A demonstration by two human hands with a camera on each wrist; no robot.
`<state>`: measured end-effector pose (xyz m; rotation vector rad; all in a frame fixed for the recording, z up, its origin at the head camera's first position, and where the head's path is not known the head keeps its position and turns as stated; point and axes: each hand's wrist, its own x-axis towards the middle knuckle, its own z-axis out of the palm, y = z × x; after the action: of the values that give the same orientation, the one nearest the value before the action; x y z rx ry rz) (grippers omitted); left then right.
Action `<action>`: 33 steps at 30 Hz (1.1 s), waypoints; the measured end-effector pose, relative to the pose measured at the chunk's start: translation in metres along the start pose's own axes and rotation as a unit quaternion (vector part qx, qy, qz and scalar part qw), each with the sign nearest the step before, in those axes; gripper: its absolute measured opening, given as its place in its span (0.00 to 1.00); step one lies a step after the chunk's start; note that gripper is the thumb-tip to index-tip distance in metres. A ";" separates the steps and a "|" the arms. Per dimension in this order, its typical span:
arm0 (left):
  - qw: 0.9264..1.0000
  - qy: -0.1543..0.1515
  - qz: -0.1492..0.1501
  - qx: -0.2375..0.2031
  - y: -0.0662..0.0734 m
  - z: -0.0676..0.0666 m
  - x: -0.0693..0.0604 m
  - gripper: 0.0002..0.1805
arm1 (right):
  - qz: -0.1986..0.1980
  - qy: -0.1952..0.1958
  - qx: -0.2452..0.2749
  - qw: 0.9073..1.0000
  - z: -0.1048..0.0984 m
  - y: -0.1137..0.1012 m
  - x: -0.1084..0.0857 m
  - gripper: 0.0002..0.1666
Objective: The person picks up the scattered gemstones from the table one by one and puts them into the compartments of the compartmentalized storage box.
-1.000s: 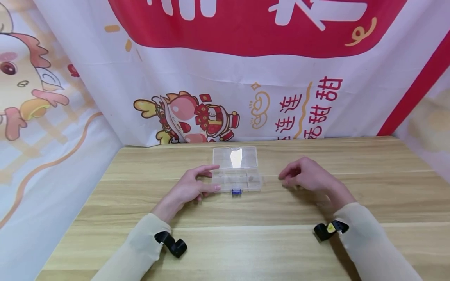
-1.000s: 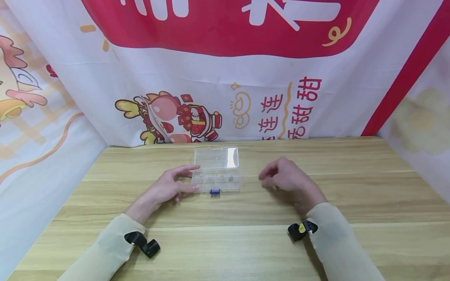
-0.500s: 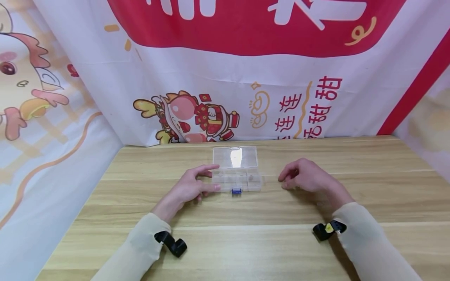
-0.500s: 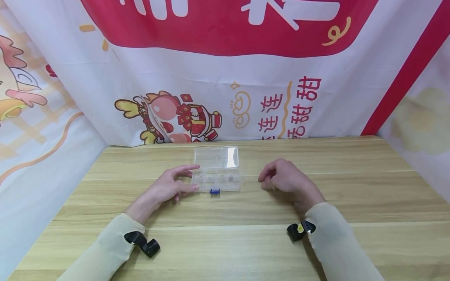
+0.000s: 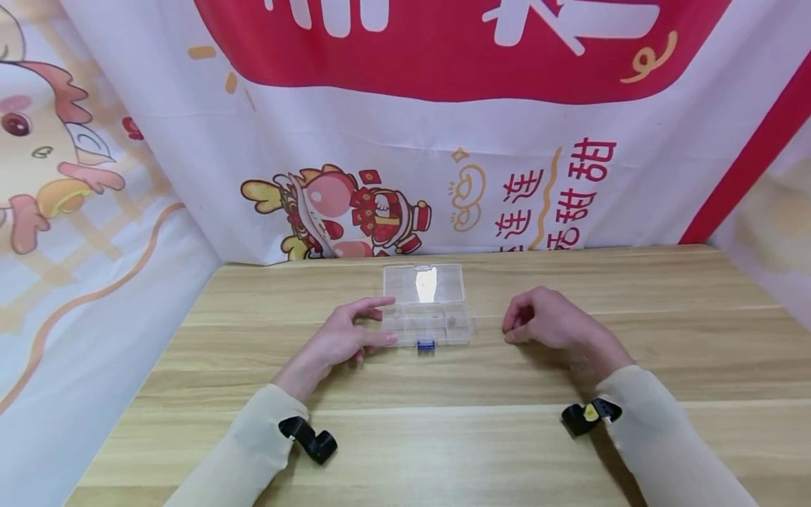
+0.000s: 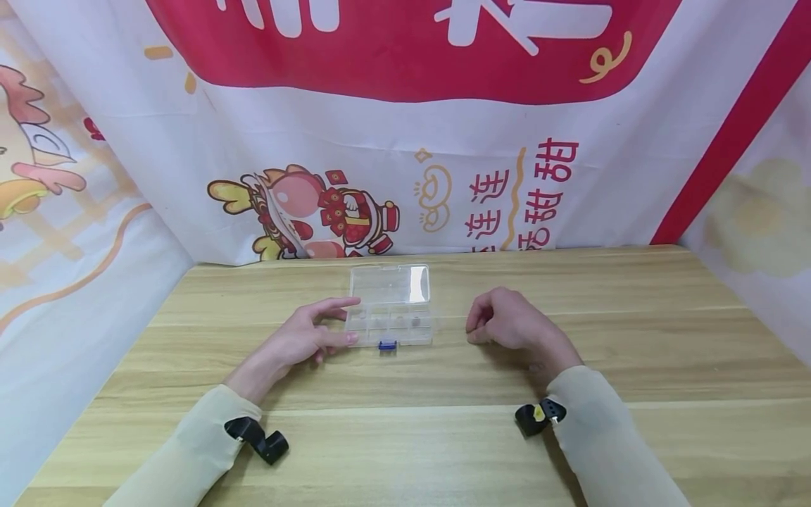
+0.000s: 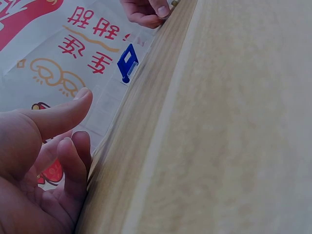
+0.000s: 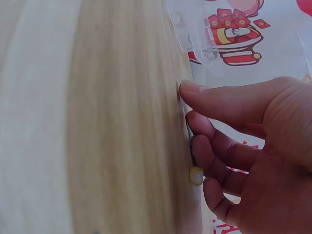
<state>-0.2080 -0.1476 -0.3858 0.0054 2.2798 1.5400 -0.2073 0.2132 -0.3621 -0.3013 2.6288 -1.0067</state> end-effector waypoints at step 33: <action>1.000 -0.003 0.008 -0.011 -0.001 0.000 -0.001 0.38 | -0.037 0.072 0.028 0.996 0.019 -0.040 -0.002 0.04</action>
<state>-0.2070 -0.1485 -0.3864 0.0221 2.2638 1.5704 -0.1958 0.1728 -0.3476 -0.3266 2.7292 -1.1656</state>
